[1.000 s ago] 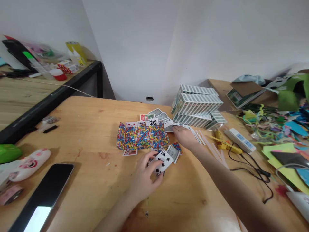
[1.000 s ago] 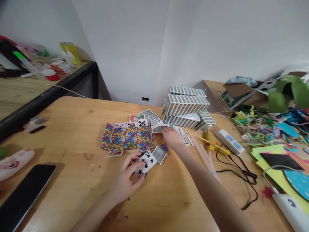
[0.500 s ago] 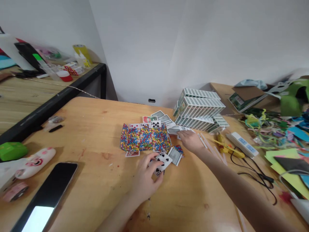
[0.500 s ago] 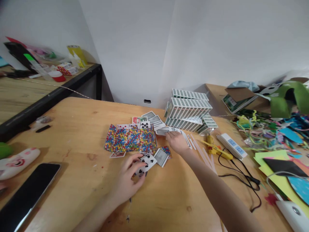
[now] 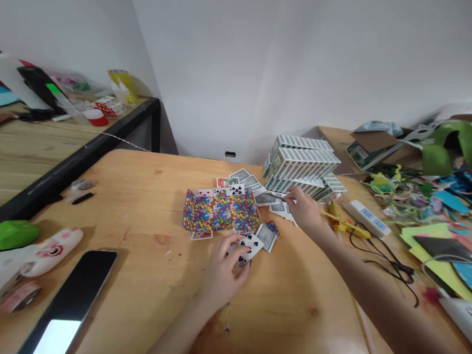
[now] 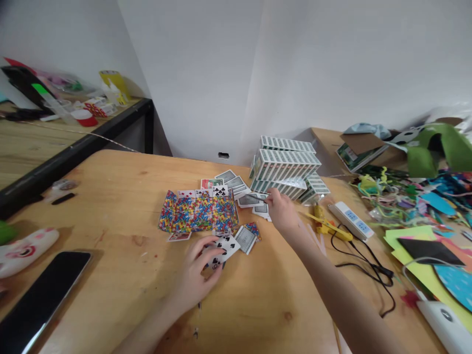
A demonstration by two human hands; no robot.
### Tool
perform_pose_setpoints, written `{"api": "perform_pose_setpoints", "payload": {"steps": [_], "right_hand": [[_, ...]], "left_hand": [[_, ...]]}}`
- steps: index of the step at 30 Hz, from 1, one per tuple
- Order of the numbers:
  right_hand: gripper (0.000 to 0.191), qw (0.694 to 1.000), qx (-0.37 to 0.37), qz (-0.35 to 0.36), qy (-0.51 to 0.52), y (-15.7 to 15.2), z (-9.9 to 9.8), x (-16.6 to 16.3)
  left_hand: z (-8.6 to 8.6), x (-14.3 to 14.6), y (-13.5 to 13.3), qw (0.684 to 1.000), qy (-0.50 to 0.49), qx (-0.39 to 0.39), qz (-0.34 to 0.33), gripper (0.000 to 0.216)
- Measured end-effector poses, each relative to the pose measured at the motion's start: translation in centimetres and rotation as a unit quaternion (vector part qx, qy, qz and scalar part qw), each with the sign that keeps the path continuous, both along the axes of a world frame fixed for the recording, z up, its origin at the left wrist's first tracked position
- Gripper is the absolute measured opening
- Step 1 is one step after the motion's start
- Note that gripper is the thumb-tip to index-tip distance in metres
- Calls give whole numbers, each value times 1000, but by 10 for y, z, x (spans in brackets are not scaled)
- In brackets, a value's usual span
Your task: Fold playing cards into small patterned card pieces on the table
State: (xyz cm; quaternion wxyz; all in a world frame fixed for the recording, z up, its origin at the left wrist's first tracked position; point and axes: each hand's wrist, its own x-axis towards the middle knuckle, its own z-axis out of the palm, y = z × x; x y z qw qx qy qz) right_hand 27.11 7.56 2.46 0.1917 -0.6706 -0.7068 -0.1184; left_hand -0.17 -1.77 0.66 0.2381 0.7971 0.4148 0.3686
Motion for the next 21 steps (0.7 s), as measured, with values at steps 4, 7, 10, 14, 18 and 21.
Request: {"api": "perform_pose_setpoints", "payload": {"steps": [4,7,10,14,18,21], "right_hand": [[17,986,11,-49,161,-5,18,-2],[15,969,21,-70,237,-9,31,-3],[21,925,-3,-81,371,-19,41,-9],[27,825,-72,-49,558,-41,48,-29],[27,783,-69,-34,617,-66,41,-51],[28,764,-61,-51,640,-82,25,-73]], "left_hand": [[2,1,0,1000,-9,7,15,26],[3,0,1,999,-29,13,20,27],[6,-1,1,998,-56,35,24,27],[12,-3,-2,994,-80,72,27,30],[15,-5,-5,980,-98,133,108,35],[16,-7,-5,967,-110,151,171,39]]}}
